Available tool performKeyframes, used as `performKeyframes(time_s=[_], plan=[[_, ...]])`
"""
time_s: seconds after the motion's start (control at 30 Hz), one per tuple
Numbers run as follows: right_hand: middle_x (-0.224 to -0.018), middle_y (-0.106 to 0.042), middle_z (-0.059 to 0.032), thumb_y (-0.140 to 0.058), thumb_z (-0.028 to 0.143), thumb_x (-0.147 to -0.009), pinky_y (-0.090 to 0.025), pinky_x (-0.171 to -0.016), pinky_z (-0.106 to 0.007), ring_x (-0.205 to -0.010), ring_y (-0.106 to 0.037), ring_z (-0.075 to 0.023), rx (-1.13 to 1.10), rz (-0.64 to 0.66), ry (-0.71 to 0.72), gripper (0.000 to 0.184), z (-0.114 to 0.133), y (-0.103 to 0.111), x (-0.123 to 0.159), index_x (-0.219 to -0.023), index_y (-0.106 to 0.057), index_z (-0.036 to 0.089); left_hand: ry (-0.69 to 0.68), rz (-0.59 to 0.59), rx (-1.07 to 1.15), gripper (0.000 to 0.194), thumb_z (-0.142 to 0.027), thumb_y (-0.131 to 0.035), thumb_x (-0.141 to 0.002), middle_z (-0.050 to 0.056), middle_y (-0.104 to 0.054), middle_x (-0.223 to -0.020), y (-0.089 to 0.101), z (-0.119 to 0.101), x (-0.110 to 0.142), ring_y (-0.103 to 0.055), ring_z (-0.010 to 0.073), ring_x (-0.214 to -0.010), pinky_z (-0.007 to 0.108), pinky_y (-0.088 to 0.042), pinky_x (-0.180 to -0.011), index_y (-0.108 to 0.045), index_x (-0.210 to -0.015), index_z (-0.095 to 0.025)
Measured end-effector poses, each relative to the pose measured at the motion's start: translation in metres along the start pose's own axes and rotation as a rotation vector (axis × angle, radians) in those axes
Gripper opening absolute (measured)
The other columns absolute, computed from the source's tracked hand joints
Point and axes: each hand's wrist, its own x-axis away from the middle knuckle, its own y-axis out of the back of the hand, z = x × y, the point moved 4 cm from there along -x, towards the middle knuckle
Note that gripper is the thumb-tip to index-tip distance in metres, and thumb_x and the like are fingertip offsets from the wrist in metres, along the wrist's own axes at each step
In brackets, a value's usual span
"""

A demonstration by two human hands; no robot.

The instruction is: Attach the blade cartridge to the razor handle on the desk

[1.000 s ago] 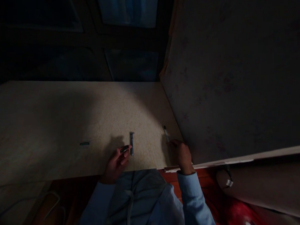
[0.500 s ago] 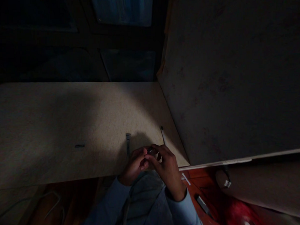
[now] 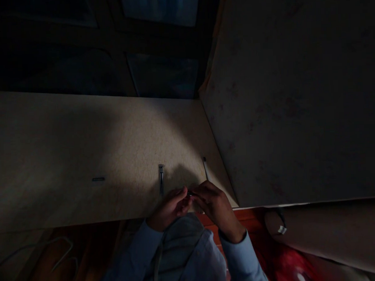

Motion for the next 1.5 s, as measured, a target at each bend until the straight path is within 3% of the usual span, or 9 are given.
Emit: performKeyframes(time_s=[0.13, 0.3, 0.43, 0.53, 0.7, 0.97, 1.3, 1.5], plan=[[-0.086, -0.066, -0.008, -0.055, 0.043, -0.095, -0.051, -0.064, -0.025, -0.07, -0.063, -0.015, 0.025, -0.013, -0.081, 0.032, -0.008, 0.006, -0.001, -0.102, -0.075, 0.018, 0.025, 0.014, 0.026, 0.058, -0.068, -0.066, -0.073, 0.002, -0.057, -0.07, 0.003, 0.003, -0.001, -0.044, 0.0049, -0.047, 0.019, -0.018, -0.038, -0.063, -0.086, -0.011], [-0.083, -0.071, -0.0099, -0.055, 0.043, -0.091, -0.045, -0.06, -0.027, -0.066, -0.065, -0.0183, 0.287, -0.183, -0.433, 0.034, -0.051, 0.023, 0.0, -0.096, -0.076, 0.016, 0.061, 0.054, 0.127, 0.062, -0.065, -0.061, -0.081, 0.003, -0.058, -0.076, 0.009, 0.002, -0.001, -0.046, 0.0056, -0.048, 0.02, -0.022, -0.038, -0.065, -0.113, -0.012], [-0.086, -0.075, -0.0125, -0.056, 0.035, -0.088, -0.039, -0.056, -0.026, -0.075, -0.07, -0.0227, 0.432, -0.154, -0.71, 0.028, -0.085, 0.023, 0.0, -0.098, -0.076, 0.018, 0.061, 0.047, 0.195, 0.052, -0.055, -0.064, -0.083, 0.003, -0.058, -0.076, 0.012, 0.001, -0.002, -0.047, 0.0057, -0.049, 0.02, -0.029, -0.043, -0.066, -0.111, -0.012], [-0.083, -0.075, -0.014, -0.055, 0.04, -0.089, -0.036, -0.052, -0.026, -0.073, -0.071, -0.0234, 0.429, -0.147, -0.804, 0.031, -0.097, 0.019, 0.0, -0.093, -0.077, 0.018, 0.047, 0.048, 0.259, 0.048, -0.051, -0.067, -0.082, 0.003, -0.057, -0.074, 0.014, 0.0, -0.002, -0.048, 0.0061, -0.05, 0.021, -0.033, -0.047, -0.067, -0.108, -0.01], [-0.077, -0.074, -0.0137, -0.051, 0.044, -0.091, -0.038, -0.053, -0.026, -0.069, -0.069, -0.0224, 0.42, -0.222, -0.832, 0.039, -0.102, 0.016, 0.0, -0.09, -0.077, 0.016, 0.023, 0.051, 0.323, 0.042, -0.046, -0.07, -0.081, 0.002, -0.056, -0.07, 0.017, 0.001, -0.003, -0.047, 0.0061, -0.049, 0.021, -0.034, -0.05, -0.069, -0.097, -0.008], [-0.088, -0.075, -0.0158, -0.05, 0.04, -0.09, -0.041, -0.057, -0.028, -0.078, -0.071, -0.0257, 0.386, -0.257, -0.819, 0.037, -0.097, 0.013, 0.006, -0.098, -0.076, 0.015, -0.018, 0.051, 0.373, 0.036, -0.041, -0.073, -0.079, 0.003, -0.057, -0.069, 0.019, -0.001, -0.003, -0.047, 0.0061, -0.051, 0.021, -0.034, -0.051, -0.071, -0.093, -0.008], [-0.092, -0.076, -0.013, -0.053, 0.052, -0.084, -0.047, -0.066, -0.03, -0.085, -0.071, -0.0282, 0.301, -0.363, -0.773, 0.044, -0.099, 0.01, 0.019, -0.103, -0.075, 0.018, -0.057, 0.02, 0.43, 0.029, -0.036, -0.07, -0.081, 0.001, -0.055, -0.066, 0.02, -0.005, -0.002, -0.043, 0.0059, -0.05, 0.022, -0.031, -0.05, -0.069, -0.091, -0.008], [-0.099, -0.074, -0.0166, -0.046, 0.061, -0.087, -0.051, -0.074, -0.033, -0.087, -0.07, -0.0272, 0.18, -0.392, -0.627, 0.058, -0.091, 0.006, 0.036, -0.105, -0.072, 0.012, -0.058, 0.015, 0.446, 0.027, -0.034, -0.071, -0.08, 0.001, -0.056, -0.066, 0.021, -0.004, -0.004, -0.043, 0.0057, -0.049, 0.022, -0.031, -0.05, -0.068, -0.089, -0.009]])
